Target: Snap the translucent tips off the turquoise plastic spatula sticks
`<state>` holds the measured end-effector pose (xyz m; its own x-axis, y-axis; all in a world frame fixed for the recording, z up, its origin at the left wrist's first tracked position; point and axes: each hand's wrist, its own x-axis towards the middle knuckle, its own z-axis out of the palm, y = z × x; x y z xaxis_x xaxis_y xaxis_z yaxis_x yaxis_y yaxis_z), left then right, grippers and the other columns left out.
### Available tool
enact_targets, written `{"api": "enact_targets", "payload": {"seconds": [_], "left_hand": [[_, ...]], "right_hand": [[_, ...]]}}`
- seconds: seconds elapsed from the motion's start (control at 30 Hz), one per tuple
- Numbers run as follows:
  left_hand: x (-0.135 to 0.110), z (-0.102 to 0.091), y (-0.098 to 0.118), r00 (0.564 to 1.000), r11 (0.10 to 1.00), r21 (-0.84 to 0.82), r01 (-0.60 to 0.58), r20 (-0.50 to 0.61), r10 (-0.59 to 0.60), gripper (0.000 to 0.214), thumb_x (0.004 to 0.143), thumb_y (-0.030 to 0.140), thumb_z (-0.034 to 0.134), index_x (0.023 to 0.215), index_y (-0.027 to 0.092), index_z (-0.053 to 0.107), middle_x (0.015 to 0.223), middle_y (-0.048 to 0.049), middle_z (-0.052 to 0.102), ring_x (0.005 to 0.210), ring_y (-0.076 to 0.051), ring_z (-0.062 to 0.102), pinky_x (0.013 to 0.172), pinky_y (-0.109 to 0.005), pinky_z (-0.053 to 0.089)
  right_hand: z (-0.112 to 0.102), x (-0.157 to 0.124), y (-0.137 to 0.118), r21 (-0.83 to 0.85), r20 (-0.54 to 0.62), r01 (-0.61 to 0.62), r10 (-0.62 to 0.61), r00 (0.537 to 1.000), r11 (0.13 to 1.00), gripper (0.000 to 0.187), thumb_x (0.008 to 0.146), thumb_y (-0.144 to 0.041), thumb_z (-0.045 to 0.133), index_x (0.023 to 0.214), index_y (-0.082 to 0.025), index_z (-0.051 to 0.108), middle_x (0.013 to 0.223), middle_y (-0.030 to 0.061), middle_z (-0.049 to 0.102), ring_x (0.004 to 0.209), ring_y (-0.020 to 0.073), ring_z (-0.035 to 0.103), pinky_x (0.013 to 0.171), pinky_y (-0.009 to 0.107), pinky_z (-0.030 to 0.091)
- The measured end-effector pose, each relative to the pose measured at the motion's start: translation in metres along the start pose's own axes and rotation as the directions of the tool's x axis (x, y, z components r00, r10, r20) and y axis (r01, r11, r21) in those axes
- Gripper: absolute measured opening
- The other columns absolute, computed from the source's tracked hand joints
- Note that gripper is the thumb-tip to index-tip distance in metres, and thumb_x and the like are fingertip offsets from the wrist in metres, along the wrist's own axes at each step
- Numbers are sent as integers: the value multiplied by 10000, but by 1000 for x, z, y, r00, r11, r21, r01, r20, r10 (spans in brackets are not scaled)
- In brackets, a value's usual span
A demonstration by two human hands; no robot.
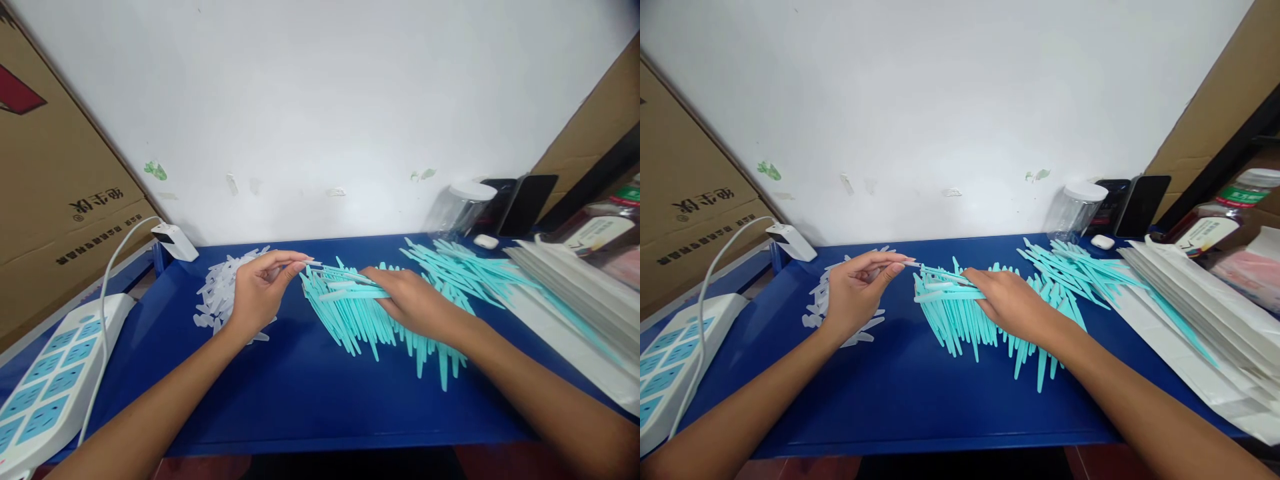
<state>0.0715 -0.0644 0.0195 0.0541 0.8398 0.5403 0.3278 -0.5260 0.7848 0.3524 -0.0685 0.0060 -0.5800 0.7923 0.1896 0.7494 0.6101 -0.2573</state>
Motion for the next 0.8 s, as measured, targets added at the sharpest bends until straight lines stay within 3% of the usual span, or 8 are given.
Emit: {"api": "enact_targets", "payload": {"seconds": [0.2,0.43,0.57,0.7,0.8], "left_hand": [[-4,1,-2,998,1000,5,22,59,-23,105,907,238,785,968,271,865,918,-56,827,855,-249,744,738,-363,599],[-8,-4,-2,974,999,-24,-27,226,31,152,930,238,756,1019,297,865,1050,-36,834,970,-273,793,867,-404,638],[-8,-5,5,960,1000,8,-5,279,3,167,956,274,729,1055,306,860,1016,-34,837,865,-258,778,719,-357,615],[-5,-5,6,974,997,18,75,211,-77,284,1028,391,617,1173,268,827,961,-66,809,639,-173,633,510,-272,449],[2,-10,0,971,966,-148,212,142,-191,357,1062,435,547,1273,242,761,963,-64,725,536,-94,425,481,-247,358]], "right_hand": [[3,0,-2,22,19,27,-27,999,999,386,927,-63,552,1288,-198,563,1042,100,749,807,243,707,613,274,415],[3,-2,-7,-28,-9,122,-122,993,992,357,903,-34,528,1216,-200,572,990,88,740,714,209,674,605,272,402],[3,-3,-8,-19,-61,134,-135,989,991,387,891,-37,554,1234,-211,597,1055,105,749,806,238,716,656,283,444],[4,-3,-4,-24,-70,96,-98,993,995,411,896,-60,563,1277,-214,592,1039,100,754,775,236,710,634,278,438],[2,-2,2,-39,-57,41,-43,997,998,416,909,-72,545,1306,-196,563,1045,106,756,748,237,695,593,271,401]]}}
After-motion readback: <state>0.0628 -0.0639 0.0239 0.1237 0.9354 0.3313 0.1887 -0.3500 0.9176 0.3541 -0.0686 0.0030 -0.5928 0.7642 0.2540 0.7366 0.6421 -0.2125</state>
